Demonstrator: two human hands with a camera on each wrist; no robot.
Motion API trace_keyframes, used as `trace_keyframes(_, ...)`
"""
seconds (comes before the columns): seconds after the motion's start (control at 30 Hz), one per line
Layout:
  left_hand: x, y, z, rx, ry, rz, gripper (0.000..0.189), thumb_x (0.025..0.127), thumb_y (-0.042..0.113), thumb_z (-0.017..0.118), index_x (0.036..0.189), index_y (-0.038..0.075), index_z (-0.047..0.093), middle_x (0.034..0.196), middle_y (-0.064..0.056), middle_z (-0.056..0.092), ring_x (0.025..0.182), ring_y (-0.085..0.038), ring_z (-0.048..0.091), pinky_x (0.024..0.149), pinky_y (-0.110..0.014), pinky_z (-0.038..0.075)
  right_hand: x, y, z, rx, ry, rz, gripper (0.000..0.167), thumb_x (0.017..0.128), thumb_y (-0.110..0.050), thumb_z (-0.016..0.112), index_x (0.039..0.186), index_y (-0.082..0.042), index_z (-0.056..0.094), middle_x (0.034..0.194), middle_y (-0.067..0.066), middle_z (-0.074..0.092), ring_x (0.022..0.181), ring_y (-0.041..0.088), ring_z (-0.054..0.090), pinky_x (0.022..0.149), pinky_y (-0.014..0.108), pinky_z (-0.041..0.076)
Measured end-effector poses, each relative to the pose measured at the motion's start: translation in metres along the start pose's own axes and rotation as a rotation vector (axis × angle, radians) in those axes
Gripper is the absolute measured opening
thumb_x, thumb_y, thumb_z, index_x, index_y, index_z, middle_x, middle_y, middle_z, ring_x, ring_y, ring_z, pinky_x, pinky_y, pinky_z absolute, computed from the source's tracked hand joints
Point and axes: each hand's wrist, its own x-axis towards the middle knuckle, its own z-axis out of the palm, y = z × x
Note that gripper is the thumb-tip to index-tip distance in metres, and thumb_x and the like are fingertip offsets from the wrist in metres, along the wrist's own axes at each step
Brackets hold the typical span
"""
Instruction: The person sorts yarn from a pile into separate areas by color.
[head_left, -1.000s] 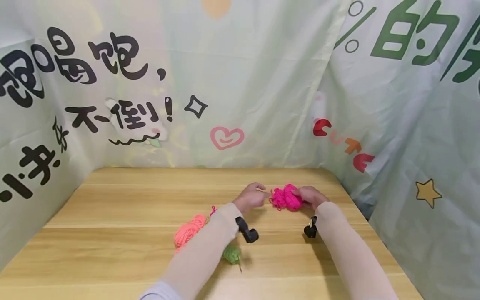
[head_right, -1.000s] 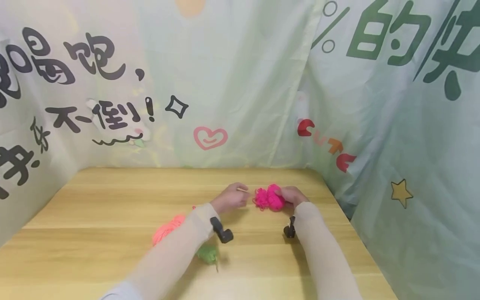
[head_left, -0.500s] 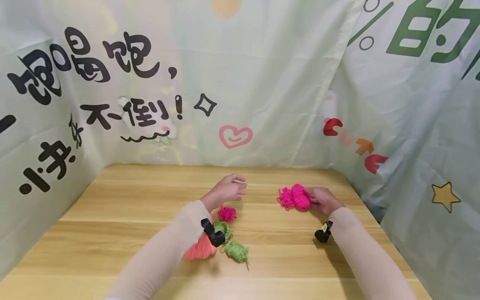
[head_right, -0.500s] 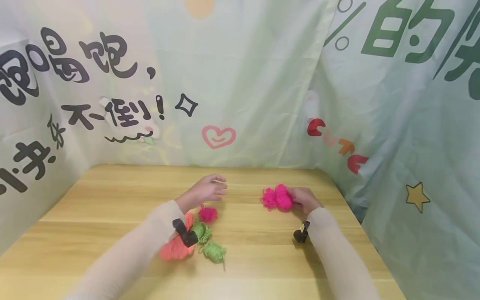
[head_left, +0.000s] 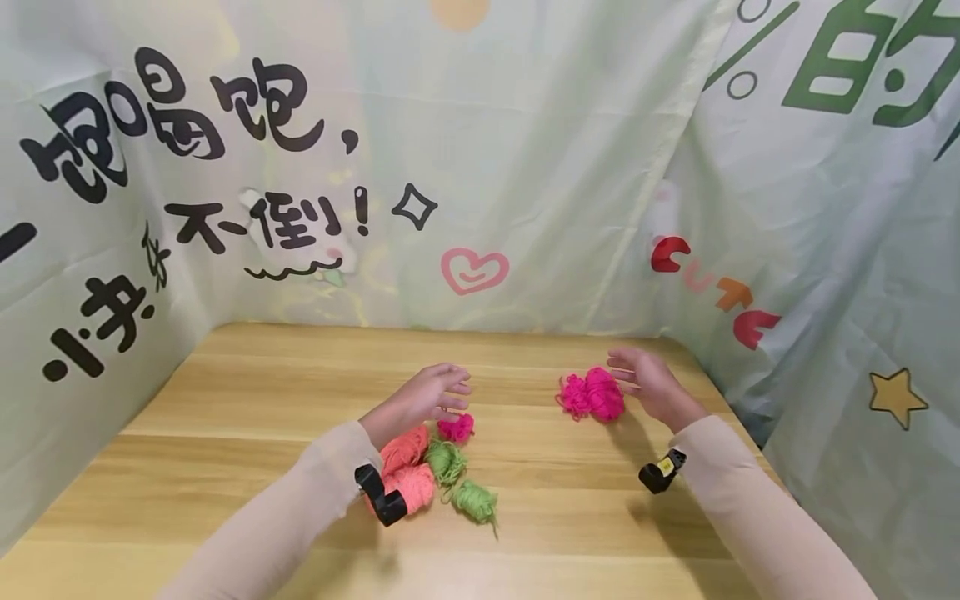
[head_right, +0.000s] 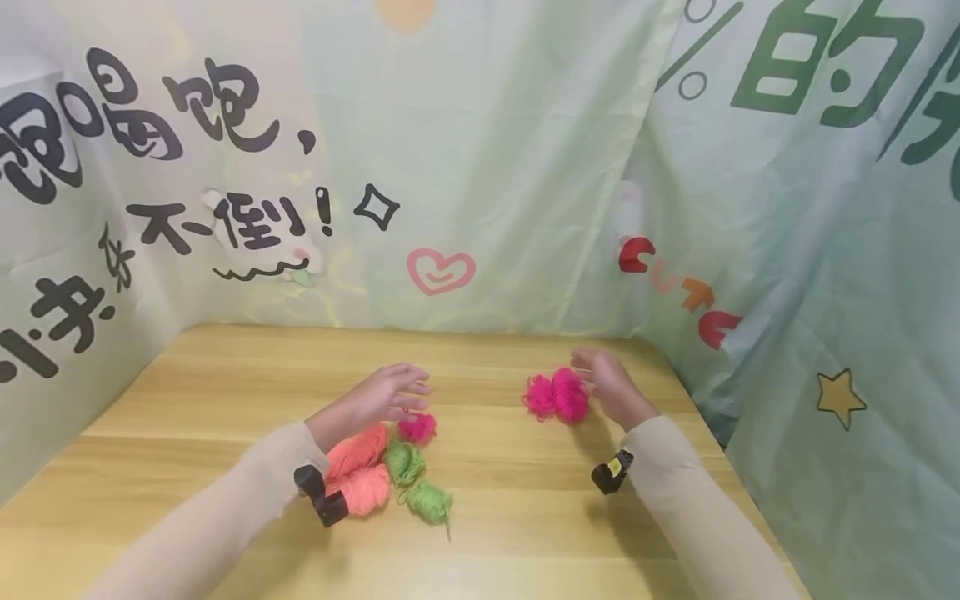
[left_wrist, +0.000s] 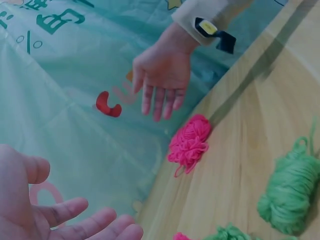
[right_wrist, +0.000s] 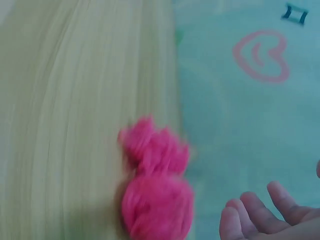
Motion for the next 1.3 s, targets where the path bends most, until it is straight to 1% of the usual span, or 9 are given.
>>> trace_keyframes(0.13,-0.009,-0.003,-0.004,0.022,-0.005,-0.007,0.044,0.105,0.028,0.041,0.135,-0.004,0.043,0.136,-0.028,0.046,0.116,-0.042,0.053,0.088,-0.046,0.051,-0.007,-0.005,0.015,0.077,-0.085,-0.004,0.057,0.106,-0.032,0.022,0.144,0.011,0.024,0.148,0.033,0.025,0.133,0.046,0.028,0.11,0.051,0.025)
trace_keyframes(0.27,-0.018,-0.008,-0.011,0.038,0.002,-0.015,0.046,0.104,0.027,0.042,0.139,-0.004,0.041,0.137,-0.03,0.045,0.113,-0.04,0.055,0.088,-0.048,0.051,-0.012,-0.006,0.033,0.083,-0.16,0.012,0.057,0.107,-0.034,0.024,0.141,0.012,0.028,0.141,0.03,0.036,0.123,0.033,0.046,0.107,0.046,0.033)
trace_keyframes(0.43,-0.027,-0.013,-0.02,0.055,0.018,-0.02,0.047,0.104,0.028,0.043,0.138,-0.005,0.041,0.134,-0.029,0.048,0.11,-0.039,0.057,0.088,-0.046,0.051,-0.014,-0.002,0.053,0.112,-0.222,0.012,0.052,0.107,-0.029,0.029,0.135,0.014,0.033,0.117,0.013,0.056,0.098,0.016,0.06,0.091,0.035,0.047)
trace_keyframes(0.53,-0.032,-0.016,-0.024,0.077,0.027,-0.017,0.047,0.104,0.029,0.043,0.136,-0.006,0.042,0.132,-0.028,0.05,0.11,-0.039,0.057,0.089,-0.045,0.051,-0.014,0.003,0.065,0.126,-0.245,0.017,0.051,0.107,-0.028,0.031,0.134,0.014,0.034,0.122,0.02,0.055,0.1,0.019,0.06,0.088,0.035,0.048)
trace_keyframes(0.67,-0.04,-0.02,-0.029,0.099,0.027,-0.004,0.047,0.105,0.029,0.042,0.134,-0.007,0.043,0.13,-0.028,0.051,0.11,-0.04,0.057,0.089,-0.046,0.051,-0.012,0.009,0.08,0.105,-0.274,0.041,0.053,0.106,-0.029,0.031,0.136,0.014,0.032,0.138,0.033,0.041,0.117,0.036,0.051,0.099,0.045,0.041)
trace_keyframes(0.77,-0.048,-0.024,-0.033,0.121,0.029,0.011,0.046,0.105,0.028,0.041,0.133,-0.008,0.044,0.129,-0.03,0.05,0.11,-0.04,0.058,0.088,-0.046,0.051,-0.01,0.013,0.092,0.09,-0.293,0.06,0.053,0.105,-0.028,0.03,0.138,0.013,0.03,0.142,0.034,0.035,0.127,0.046,0.04,0.103,0.051,0.036)
trace_keyframes(0.9,-0.058,-0.027,-0.039,0.163,0.048,-0.001,0.045,0.105,0.028,0.042,0.132,-0.007,0.045,0.125,-0.026,0.055,0.108,-0.037,0.06,0.085,-0.045,0.053,-0.005,0.017,0.108,0.093,-0.313,0.077,0.053,0.104,-0.025,0.029,0.14,0.013,0.029,0.143,0.034,0.035,0.129,0.047,0.037,0.103,0.052,0.036)
trace_keyframes(1.13,-0.072,-0.03,-0.05,0.356,0.157,-0.013,0.038,0.102,0.026,0.05,0.127,-0.003,0.053,0.117,-0.017,0.061,0.098,-0.028,0.065,0.079,-0.039,0.055,0.004,0.021,0.131,0.088,-0.333,0.096,0.05,0.104,-0.023,0.029,0.141,0.011,0.032,0.141,0.031,0.04,0.124,0.043,0.045,0.098,0.048,0.041)
trace_keyframes(1.3,-0.078,-0.035,-0.053,0.614,0.23,0.033,0.03,0.095,0.019,0.062,0.118,0.0,0.059,0.111,-0.016,0.064,0.096,-0.029,0.064,0.081,-0.042,0.053,0.01,0.024,0.144,0.115,-0.324,0.125,0.048,0.103,-0.024,0.033,0.139,0.009,0.036,0.137,0.029,0.044,0.115,0.037,0.053,0.091,0.042,0.047)
